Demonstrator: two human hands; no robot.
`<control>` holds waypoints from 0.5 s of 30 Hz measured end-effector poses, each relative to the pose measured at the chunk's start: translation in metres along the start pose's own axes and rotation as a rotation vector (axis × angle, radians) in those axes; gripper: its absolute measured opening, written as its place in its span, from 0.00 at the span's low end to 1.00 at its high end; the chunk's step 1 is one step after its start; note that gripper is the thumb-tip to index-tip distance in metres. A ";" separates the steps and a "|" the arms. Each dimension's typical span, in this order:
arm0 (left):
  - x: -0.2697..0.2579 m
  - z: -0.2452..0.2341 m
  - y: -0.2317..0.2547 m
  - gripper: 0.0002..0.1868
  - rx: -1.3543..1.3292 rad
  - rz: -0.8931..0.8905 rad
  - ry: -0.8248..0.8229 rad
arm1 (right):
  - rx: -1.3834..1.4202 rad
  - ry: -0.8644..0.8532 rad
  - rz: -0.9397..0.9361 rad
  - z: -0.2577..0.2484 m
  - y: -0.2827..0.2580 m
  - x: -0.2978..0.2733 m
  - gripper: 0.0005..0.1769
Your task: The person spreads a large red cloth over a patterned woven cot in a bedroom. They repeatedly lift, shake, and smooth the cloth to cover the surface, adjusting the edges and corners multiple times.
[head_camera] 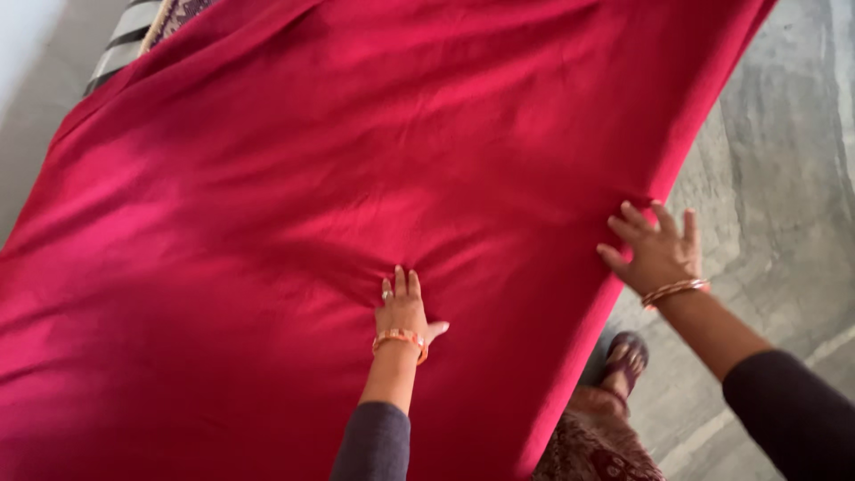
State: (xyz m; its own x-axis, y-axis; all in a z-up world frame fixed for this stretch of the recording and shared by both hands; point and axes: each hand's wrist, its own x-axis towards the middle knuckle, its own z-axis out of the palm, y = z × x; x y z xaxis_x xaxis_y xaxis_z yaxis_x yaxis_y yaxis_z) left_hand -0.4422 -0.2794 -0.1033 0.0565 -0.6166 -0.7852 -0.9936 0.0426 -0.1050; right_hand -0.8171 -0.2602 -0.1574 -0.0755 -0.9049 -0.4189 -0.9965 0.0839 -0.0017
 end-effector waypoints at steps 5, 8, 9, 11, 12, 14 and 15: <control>-0.002 -0.005 0.011 0.65 -0.003 -0.065 -0.027 | -0.057 0.024 -0.263 -0.009 -0.036 0.046 0.43; 0.000 -0.009 0.023 0.64 -0.057 -0.158 -0.042 | -0.026 -0.067 -0.564 -0.023 -0.050 0.073 0.44; 0.001 -0.011 0.027 0.63 -0.083 -0.187 -0.039 | -0.075 -0.162 -0.597 -0.028 -0.050 0.082 0.43; 0.009 -0.017 0.042 0.63 -0.089 -0.296 -0.095 | -0.176 -0.202 -0.638 -0.036 -0.030 0.107 0.42; 0.019 -0.019 0.055 0.63 -0.101 -0.348 -0.115 | -0.237 -0.214 -0.658 -0.037 -0.010 0.124 0.42; 0.032 -0.021 0.081 0.64 -0.157 -0.503 -0.167 | -0.241 -0.164 -0.524 -0.042 0.039 0.155 0.46; 0.038 -0.026 0.092 0.64 -0.187 -0.578 -0.191 | -0.245 -0.136 -0.455 -0.046 0.064 0.167 0.48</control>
State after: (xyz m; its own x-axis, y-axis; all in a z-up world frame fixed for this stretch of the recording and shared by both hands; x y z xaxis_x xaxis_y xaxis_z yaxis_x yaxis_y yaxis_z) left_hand -0.5341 -0.3191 -0.1270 0.5885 -0.3475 -0.7300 -0.7966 -0.4037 -0.4500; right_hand -0.8950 -0.4249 -0.1859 0.3555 -0.7635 -0.5391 -0.9079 -0.4192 -0.0050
